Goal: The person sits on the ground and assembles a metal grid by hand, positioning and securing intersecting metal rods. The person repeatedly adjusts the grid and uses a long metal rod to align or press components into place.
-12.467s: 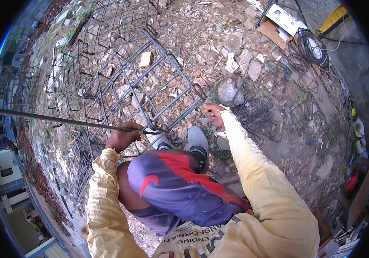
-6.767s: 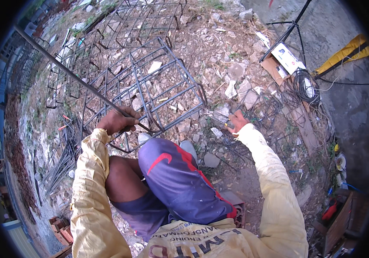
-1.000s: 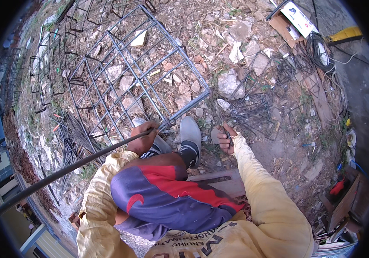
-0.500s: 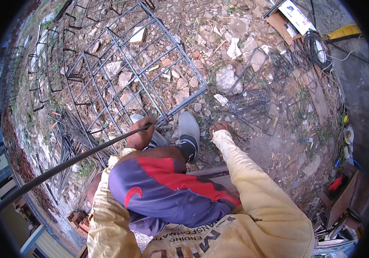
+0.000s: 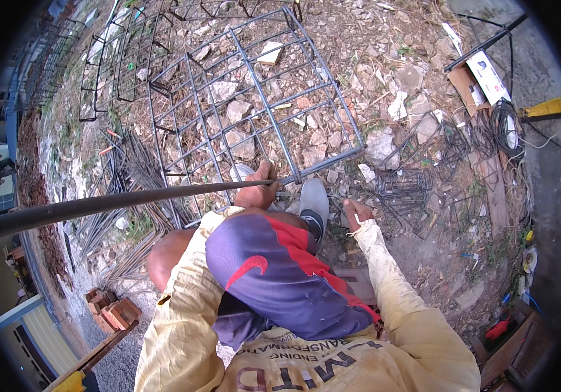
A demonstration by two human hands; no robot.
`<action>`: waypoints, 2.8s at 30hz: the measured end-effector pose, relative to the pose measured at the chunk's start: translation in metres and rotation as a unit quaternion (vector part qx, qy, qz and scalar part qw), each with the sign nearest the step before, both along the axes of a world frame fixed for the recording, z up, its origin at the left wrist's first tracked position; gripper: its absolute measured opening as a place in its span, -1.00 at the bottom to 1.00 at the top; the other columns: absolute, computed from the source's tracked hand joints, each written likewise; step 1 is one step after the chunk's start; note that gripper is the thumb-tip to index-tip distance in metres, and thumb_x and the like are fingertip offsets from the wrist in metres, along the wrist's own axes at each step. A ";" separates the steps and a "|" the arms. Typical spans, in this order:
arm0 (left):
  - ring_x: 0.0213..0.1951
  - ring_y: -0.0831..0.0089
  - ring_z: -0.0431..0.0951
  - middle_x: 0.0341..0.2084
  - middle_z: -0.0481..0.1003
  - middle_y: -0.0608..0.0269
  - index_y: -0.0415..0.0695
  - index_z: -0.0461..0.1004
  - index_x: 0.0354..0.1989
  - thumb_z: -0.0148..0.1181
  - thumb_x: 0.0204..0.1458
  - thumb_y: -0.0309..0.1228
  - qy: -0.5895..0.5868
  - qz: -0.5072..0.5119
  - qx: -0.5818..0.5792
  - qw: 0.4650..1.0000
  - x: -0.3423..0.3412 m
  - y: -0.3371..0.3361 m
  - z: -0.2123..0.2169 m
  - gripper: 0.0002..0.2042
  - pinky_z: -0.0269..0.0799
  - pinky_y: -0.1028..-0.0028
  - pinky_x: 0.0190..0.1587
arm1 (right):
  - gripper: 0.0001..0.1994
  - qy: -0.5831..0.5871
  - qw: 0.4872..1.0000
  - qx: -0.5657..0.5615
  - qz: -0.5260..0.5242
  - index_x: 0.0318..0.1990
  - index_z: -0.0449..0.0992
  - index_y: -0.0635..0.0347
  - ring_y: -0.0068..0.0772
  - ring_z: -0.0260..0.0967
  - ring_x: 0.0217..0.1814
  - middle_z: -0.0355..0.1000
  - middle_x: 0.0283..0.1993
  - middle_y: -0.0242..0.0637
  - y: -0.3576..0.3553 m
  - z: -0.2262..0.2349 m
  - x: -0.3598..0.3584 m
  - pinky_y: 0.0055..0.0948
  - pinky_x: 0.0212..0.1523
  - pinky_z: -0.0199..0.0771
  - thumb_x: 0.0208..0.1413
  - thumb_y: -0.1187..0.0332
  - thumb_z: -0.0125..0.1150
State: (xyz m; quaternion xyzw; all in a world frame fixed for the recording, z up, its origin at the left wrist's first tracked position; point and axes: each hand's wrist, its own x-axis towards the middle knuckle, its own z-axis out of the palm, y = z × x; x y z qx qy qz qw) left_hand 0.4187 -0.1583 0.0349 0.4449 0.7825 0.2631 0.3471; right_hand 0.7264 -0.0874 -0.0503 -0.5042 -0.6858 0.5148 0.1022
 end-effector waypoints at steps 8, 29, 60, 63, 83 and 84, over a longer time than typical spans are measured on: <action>-0.39 -0.03 0.55 -0.54 0.49 0.00 -0.11 0.28 -0.33 0.25 0.00 -0.43 -0.016 0.005 -0.012 1.000 -0.001 0.000 -0.002 -0.79 0.41 0.15 -0.36 | -0.67 0.053 0.994 -0.095 -0.024 -0.30 0.64 0.20 -0.53 0.31 -0.60 0.43 -0.56 -0.35 -0.051 -0.041 -0.044 -0.45 -0.54 0.33 0.08 0.11 0.14; -0.21 0.05 0.41 -0.38 0.44 0.13 -0.09 0.35 -0.40 0.35 -0.17 -0.39 0.146 -0.056 0.031 0.987 -0.002 0.004 -0.001 -0.75 0.30 0.13 -0.15 | -0.71 0.067 0.993 -0.088 -0.045 -0.27 0.59 0.24 -0.16 0.46 -0.37 0.50 -0.43 -0.08 -0.034 -0.010 -0.144 -0.29 -0.25 0.42 0.14 0.18 0.10; -0.37 -0.05 0.51 -0.55 0.47 0.02 -0.10 0.30 -0.39 0.28 -0.06 -0.32 0.088 -0.076 -0.017 0.993 -0.006 0.009 0.001 -0.75 0.37 0.10 -0.34 | -0.74 0.103 0.989 -0.102 -0.025 -0.06 0.55 0.15 -0.27 0.46 -0.28 0.51 -0.35 -0.13 -0.043 -0.002 -0.127 -0.38 -0.18 0.42 0.21 0.30 0.00; -0.39 0.00 0.52 -0.55 0.47 0.05 -0.10 0.32 -0.37 0.29 -0.07 -0.29 0.122 -0.099 -0.002 0.988 -0.008 0.008 -0.001 -0.74 0.39 0.14 -0.34 | -0.74 0.109 0.992 -0.060 -0.036 -0.11 0.57 0.09 -0.05 0.48 -0.23 0.50 -0.30 0.02 -0.040 0.007 -0.145 -0.26 -0.15 0.42 0.17 0.25 0.01; -0.44 -0.05 0.53 -0.58 0.46 0.01 -0.13 0.30 -0.39 0.27 -0.04 -0.43 0.045 -0.084 0.038 0.995 -0.010 0.008 -0.002 -0.79 0.40 0.16 -0.42 | -0.71 0.064 0.993 -0.020 0.097 0.01 0.49 0.05 0.08 0.47 -0.14 0.50 -0.22 0.01 -0.024 0.016 -0.156 -0.13 -0.12 0.44 0.18 0.28 -0.03; -0.44 -0.05 0.53 -0.58 0.47 0.01 -0.12 0.30 -0.39 0.27 -0.04 -0.43 0.045 -0.085 0.036 0.995 -0.010 0.008 -0.002 -0.79 0.41 0.16 -0.42 | -0.68 0.044 0.991 -0.033 0.119 0.04 0.48 0.05 0.06 0.47 -0.11 0.51 -0.20 -0.01 -0.022 0.019 -0.156 -0.15 -0.09 0.44 0.17 0.27 -0.02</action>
